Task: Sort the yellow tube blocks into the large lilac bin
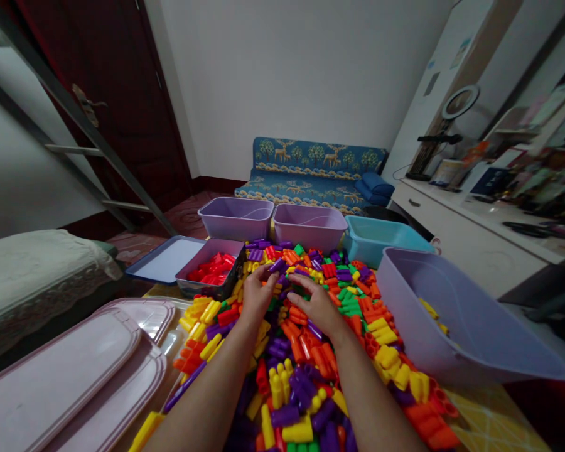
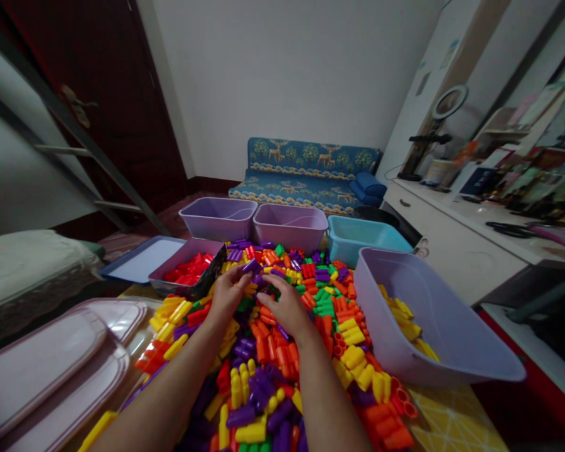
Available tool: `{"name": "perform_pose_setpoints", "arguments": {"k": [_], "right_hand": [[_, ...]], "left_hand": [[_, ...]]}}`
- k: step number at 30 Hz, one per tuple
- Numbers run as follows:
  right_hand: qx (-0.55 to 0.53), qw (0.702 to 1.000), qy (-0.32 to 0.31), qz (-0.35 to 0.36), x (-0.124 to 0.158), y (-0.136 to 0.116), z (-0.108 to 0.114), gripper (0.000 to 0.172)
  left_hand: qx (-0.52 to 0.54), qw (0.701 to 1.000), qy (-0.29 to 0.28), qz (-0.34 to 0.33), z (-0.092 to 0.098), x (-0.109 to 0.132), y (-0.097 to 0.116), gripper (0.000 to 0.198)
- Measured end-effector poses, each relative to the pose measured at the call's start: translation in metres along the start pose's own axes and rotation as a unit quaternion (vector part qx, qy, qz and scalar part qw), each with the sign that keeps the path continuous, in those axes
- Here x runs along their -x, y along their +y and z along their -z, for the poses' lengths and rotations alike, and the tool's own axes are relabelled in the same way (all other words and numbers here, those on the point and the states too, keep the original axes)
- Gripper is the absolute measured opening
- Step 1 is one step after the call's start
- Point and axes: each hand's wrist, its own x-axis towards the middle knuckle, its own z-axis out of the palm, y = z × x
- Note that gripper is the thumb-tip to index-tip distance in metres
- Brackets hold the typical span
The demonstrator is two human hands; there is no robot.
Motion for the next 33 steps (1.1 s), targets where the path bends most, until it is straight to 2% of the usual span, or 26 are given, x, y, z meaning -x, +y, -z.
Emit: {"name": "perform_pose_setpoints", "arguments": {"k": [4,8,10,12,14,18,20,25,29,33], "right_hand": [[0.006,0.999,0.045,0.003,-0.003,0.013,0.002,0.059],[-0.075,0.994,0.071,-0.042,-0.012,0.027,0.003,0.061],[-0.079,0.993,0.069,-0.055,-0.022,0.028,0.004,0.058],[-0.019,0.996,0.058,-0.060,-0.035,0.023,0.006,0.049],[0.087,0.993,0.069,-0.051,-0.047,0.017,0.008,0.035],[0.281,0.951,0.129,0.014,-0.057,0.011,0.000,0.027],[0.310,0.943,0.122,0.024,-0.055,0.018,-0.006,0.029],[0.275,0.958,0.083,0.027,-0.045,0.042,-0.012,0.027],[0.281,0.957,0.065,0.039,-0.042,0.047,-0.007,0.029],[0.298,0.952,0.060,0.044,-0.042,0.043,-0.006,0.028]], "left_hand": [[-0.011,1.000,-0.004,-0.002,-0.001,-0.001,-0.005,0.033],[-0.017,1.000,-0.006,0.005,-0.001,-0.001,-0.004,0.032],[-0.012,1.000,-0.007,0.017,-0.001,-0.001,-0.003,0.033],[-0.003,1.000,-0.007,0.028,-0.001,-0.001,-0.002,0.033],[0.007,0.999,-0.006,0.032,-0.001,-0.001,-0.002,0.033],[0.023,0.999,0.000,0.031,0.000,-0.002,-0.003,0.031],[0.036,0.998,0.007,0.048,0.001,-0.002,-0.002,0.034],[0.124,0.988,0.032,0.088,0.002,0.002,0.005,0.054],[0.218,0.963,0.062,0.148,0.002,-0.002,0.015,0.049],[0.363,0.887,0.117,0.261,0.004,-0.022,0.030,0.024]]}}
